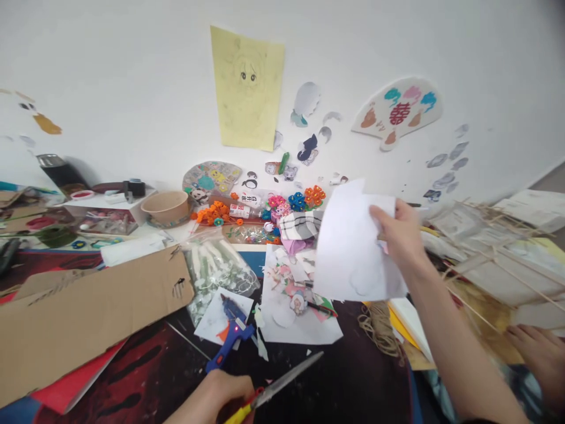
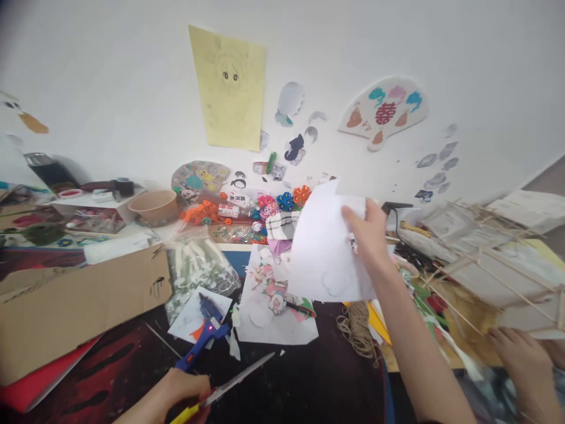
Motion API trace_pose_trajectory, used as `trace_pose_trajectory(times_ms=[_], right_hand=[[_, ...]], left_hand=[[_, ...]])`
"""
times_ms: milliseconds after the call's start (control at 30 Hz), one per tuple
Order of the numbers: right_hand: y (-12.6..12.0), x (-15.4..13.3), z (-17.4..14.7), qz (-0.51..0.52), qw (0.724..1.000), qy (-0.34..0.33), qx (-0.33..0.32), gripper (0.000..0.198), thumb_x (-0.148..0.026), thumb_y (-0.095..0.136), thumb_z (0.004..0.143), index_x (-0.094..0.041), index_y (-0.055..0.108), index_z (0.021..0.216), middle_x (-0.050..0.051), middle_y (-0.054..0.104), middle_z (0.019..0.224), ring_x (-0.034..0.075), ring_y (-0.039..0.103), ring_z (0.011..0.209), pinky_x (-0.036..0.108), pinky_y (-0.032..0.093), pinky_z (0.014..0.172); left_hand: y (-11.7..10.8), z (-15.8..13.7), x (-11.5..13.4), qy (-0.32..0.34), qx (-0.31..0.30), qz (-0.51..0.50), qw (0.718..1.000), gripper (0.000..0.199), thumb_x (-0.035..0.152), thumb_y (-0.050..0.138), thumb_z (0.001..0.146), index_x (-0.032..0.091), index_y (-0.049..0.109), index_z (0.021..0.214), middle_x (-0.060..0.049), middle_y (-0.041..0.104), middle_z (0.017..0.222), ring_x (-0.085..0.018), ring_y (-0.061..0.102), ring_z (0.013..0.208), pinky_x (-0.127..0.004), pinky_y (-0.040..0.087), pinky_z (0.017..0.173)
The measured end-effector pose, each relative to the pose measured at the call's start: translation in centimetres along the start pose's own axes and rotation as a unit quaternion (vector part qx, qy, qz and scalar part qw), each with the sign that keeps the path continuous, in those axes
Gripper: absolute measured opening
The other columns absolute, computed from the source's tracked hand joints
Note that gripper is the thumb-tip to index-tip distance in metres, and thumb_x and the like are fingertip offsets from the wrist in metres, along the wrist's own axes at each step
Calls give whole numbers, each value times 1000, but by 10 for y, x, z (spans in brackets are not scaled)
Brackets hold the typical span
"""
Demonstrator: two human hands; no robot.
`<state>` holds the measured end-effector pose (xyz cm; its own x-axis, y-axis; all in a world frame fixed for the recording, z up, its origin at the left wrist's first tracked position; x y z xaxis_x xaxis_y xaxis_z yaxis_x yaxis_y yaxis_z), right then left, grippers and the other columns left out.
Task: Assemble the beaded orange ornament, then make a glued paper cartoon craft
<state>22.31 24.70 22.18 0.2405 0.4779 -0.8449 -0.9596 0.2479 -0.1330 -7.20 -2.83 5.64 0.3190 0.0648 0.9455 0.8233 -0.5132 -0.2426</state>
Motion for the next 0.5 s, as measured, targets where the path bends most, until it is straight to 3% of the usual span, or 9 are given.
trace_pose_trajectory(times_ms=[100,200,300,400,500], right_hand=[[56,-12,2,121,990,65,-20,34,-26,76,64,-17,65,95,3,71,81,15,63,64,26,51,56],[110,-23,3,188,972,132,-47,31,-20,72,68,-18,63,98,-1,68,80,11,60,61,20,45,49],[159,-23,11,192,964,176,-49,19,-16,60,80,-19,60,98,-2,65,81,9,58,61,16,41,47],[208,-13,18,164,967,187,-59,13,-21,50,95,-19,59,103,-1,64,87,8,58,63,17,46,51],[260,-3,11,119,968,175,-133,22,-32,56,98,-17,61,113,5,65,104,13,64,79,28,56,67]], left_hand=[[2,-10,-9,-6,13,-27,1000,47,64,59,80,21,68,65,-1,51,52,-13,44,48,-27,35,50],[-1,-18,-13,4,43,-37,998,45,64,63,78,21,69,66,0,51,54,-13,43,50,-25,35,51],[-8,-25,-13,6,66,-42,997,47,66,64,76,20,69,67,0,52,55,-12,44,51,-25,37,52],[-18,-30,-16,-1,100,-56,993,57,73,56,79,18,68,70,-2,56,57,-14,47,53,-25,39,54],[-23,-32,-21,2,122,-75,990,67,81,52,76,16,65,72,-5,60,61,-14,49,53,-24,41,54]])
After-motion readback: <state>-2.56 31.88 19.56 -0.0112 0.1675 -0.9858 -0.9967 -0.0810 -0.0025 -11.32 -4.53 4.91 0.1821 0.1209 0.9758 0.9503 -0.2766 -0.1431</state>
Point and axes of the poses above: each hand's wrist, its own z-axis towards the middle knuckle, its own y-axis out of the palm, x = y × z, the point moved 4 cm from there along z, towards the middle knuckle
